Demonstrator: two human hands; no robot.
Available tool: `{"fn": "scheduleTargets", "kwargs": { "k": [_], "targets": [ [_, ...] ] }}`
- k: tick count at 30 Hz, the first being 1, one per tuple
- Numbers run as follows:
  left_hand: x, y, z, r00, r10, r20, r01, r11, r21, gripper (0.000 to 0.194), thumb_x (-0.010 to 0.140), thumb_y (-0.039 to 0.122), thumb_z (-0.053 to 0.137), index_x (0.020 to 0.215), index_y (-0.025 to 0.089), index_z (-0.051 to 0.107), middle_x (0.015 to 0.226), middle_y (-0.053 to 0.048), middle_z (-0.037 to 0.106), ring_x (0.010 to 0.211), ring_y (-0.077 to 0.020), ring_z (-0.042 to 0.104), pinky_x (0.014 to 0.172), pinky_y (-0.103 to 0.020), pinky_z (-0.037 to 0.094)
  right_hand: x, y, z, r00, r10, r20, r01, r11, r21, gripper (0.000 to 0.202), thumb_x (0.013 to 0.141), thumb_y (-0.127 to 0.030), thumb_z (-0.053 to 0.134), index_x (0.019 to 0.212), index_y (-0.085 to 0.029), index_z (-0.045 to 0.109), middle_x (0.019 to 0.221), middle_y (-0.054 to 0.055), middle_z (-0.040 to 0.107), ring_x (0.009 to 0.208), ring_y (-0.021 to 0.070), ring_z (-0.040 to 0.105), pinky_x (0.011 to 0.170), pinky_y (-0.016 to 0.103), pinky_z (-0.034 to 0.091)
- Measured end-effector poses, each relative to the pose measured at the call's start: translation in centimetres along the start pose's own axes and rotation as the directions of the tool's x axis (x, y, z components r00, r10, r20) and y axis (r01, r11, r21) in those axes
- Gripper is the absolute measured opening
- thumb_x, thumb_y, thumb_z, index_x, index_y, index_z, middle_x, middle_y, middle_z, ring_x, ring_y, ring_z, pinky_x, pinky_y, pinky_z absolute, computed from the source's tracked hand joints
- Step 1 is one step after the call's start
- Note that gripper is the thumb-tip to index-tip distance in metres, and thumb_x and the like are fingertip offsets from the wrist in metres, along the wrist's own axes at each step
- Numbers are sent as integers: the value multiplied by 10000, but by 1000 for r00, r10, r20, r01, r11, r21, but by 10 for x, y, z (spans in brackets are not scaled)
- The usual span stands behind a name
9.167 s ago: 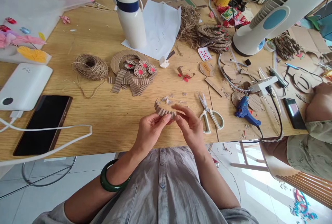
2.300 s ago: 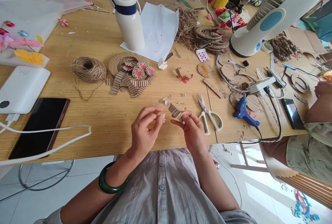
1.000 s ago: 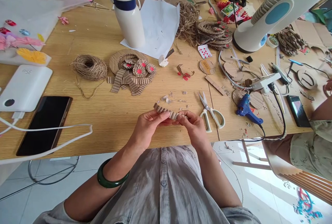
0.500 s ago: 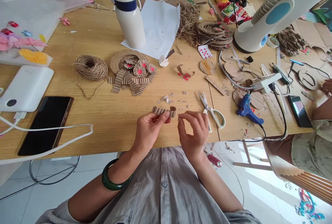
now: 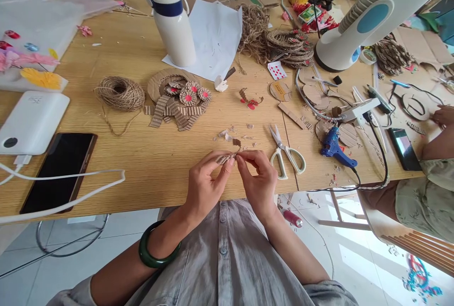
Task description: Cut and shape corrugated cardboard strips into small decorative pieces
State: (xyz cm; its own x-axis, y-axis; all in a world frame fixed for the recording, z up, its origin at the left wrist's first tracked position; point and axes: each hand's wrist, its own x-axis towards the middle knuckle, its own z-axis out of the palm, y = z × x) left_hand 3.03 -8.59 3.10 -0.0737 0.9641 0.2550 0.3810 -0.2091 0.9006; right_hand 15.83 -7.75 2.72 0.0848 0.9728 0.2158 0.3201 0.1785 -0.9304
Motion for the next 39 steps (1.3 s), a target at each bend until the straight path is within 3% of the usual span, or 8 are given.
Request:
{"fn": "scheduleTargets", "kwargs": {
  "k": [5, 11, 14, 21, 26, 30, 35, 39],
  "targets": [
    [-2, 0, 0, 999, 42, 3, -42, 998, 37, 162, 921, 205, 594, 893, 184, 752, 972, -69, 761, 896, -166, 704, 828, -256, 547, 4, 6, 6, 995, -91, -49, 85, 991, -108, 108, 888, -185, 606, 791, -222, 636, 757, 17, 644, 761, 170, 593, 739, 332, 526],
    [-2, -1, 0, 916, -388, 103, 402, 884, -238, 211, 900, 316, 633, 882, 161, 775, 890, -61, 788, 867, -206, 738, 807, -277, 564, 6, 14, 4, 988, 143, -58, -134, 980, 144, 91, 902, -236, 599, 828, -196, 635, 803, 7, 649, 744, 142, 637, 705, 292, 560],
    [-1, -5, 2, 881, -462, 97, 469, 830, -304, 247, 880, 360, 656, 810, 153, 771, 789, -53, 782, 817, -219, 745, 770, -287, 572, 2, 10, 0, 994, 21, -103, -16, 999, 48, 58, 910, -208, 611, 898, -209, 668, 860, 22, 686, 823, 164, 647, 750, 320, 550],
    [-1, -7, 3, 997, -78, -6, 77, 994, -78, 168, 930, 233, 595, 936, 172, 752, 981, -70, 756, 927, -176, 707, 841, -263, 554, 2, -1, 2, 980, -192, -59, 180, 969, -172, 109, 897, -139, 633, 930, -223, 693, 866, 32, 738, 842, 185, 654, 785, 360, 539],
    [-2, -7, 2, 979, 205, -15, -200, 965, 172, 196, 919, 137, 585, 1041, 195, 727, 1050, -72, 744, 990, -169, 696, 899, -280, 546, 2, 0, 6, 979, -192, -71, 177, 968, -179, 92, 902, -146, 630, 897, -219, 686, 830, 28, 731, 801, 177, 656, 755, 344, 541],
    [-4, -8, 0, 966, 260, -6, -251, 939, 234, 216, 908, 116, 586, 1062, 193, 717, 1040, -73, 748, 986, -169, 696, 900, -278, 543, 3, -1, 8, 976, -213, -47, 193, 943, -271, 119, 909, -149, 595, 837, -218, 659, 774, 26, 708, 768, 181, 628, 714, 335, 518],
    [-5, -4, -1, 1000, -20, 6, 20, 1000, 21, 164, 920, 217, 594, 931, 178, 752, 952, -67, 766, 908, -178, 711, 832, -260, 542, 7, 7, 7, 994, -59, -89, 46, 989, -138, 118, 875, -165, 589, 774, -215, 624, 733, 2, 658, 692, 153, 605, 687, 307, 523],
    [-3, -6, 0, 887, -456, 73, 458, 846, -272, 246, 869, 371, 661, 802, 158, 763, 767, -56, 771, 817, -220, 731, 787, -292, 548, 11, 15, 0, 988, 94, -120, -88, 994, 62, 133, 925, -261, 572, 821, -211, 639, 812, 22, 670, 806, 171, 652, 771, 327, 544]
  ]
}}
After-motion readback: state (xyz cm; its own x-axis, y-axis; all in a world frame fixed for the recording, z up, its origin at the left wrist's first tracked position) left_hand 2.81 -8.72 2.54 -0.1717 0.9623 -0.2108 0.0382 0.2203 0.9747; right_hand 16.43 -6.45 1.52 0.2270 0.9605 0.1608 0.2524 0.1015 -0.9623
